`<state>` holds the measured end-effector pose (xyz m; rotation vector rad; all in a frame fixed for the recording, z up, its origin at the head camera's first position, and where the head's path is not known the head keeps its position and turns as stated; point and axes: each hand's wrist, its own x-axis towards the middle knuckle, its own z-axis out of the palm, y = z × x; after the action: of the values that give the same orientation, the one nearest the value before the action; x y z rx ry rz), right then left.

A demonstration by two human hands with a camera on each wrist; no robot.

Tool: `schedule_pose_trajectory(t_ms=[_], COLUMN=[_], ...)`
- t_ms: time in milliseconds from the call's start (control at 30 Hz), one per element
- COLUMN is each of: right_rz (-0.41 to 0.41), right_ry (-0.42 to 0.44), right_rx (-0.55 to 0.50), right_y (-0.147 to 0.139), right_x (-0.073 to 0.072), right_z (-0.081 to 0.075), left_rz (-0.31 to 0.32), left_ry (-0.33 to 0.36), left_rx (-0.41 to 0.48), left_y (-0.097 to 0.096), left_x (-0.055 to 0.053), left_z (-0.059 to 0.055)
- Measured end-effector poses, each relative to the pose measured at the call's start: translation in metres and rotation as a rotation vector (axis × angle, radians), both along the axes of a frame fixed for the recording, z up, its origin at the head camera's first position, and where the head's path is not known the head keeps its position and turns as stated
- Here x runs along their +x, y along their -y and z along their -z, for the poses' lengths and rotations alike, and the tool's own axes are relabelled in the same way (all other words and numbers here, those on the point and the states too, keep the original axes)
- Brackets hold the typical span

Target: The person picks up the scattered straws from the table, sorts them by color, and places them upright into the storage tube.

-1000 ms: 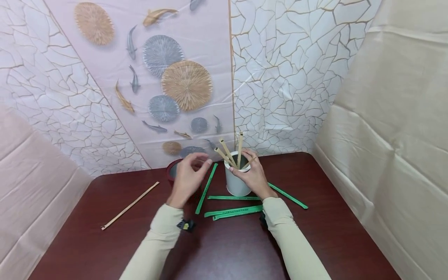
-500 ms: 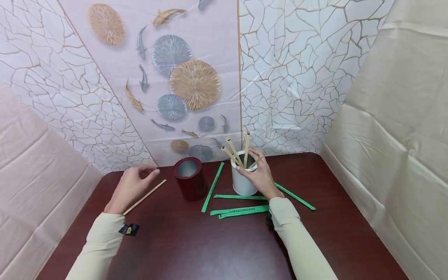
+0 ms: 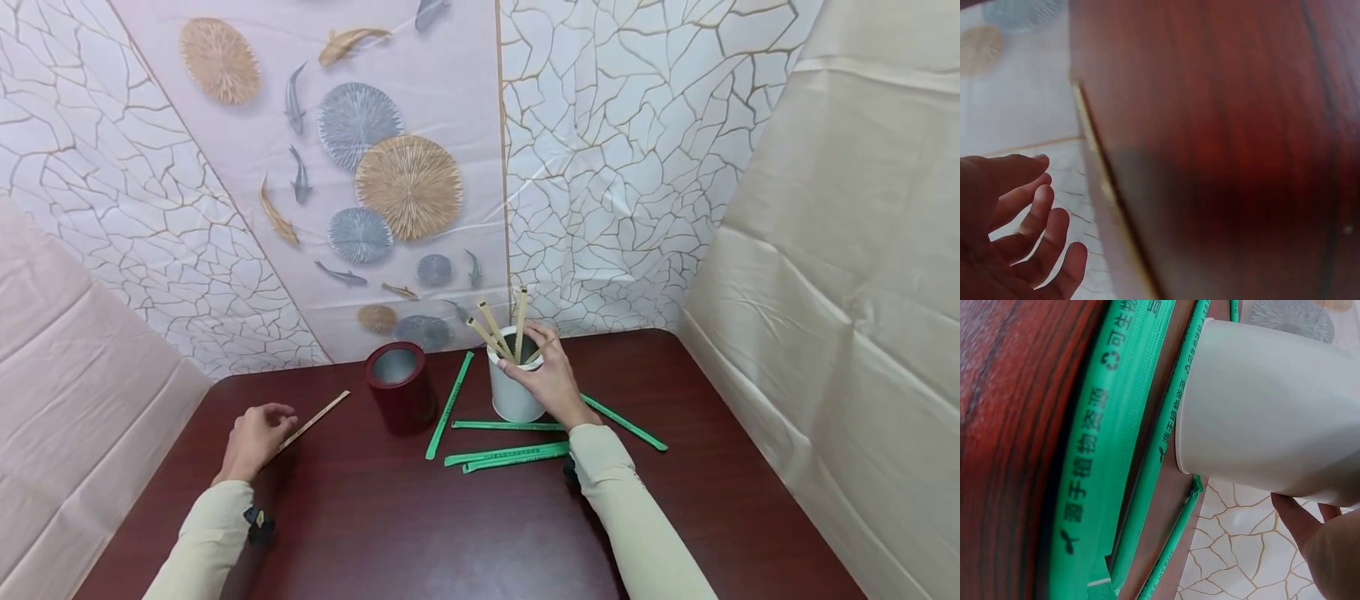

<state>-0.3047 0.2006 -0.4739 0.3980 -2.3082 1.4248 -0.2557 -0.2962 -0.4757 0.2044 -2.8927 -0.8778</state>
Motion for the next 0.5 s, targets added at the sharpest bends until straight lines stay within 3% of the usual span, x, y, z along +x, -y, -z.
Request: schedule_pose_trajectory(t_ms=[233,500], right_rz=[-0.001,0.003], right_ry=[-0.004,-0.002], right_rx=[-0.001,-0.003], right_y=[0.0,0.001], right_x=[0.001,0.001], right_z=[-0.001,-0.001], left_rz=[-0.004,0.014], left_ry=[0.06,0.108], left_rx=[0.015,0.015], left_y=[0.013,0.012], left_x=[-0.005,-0.007], left_z=[0.023,0.025])
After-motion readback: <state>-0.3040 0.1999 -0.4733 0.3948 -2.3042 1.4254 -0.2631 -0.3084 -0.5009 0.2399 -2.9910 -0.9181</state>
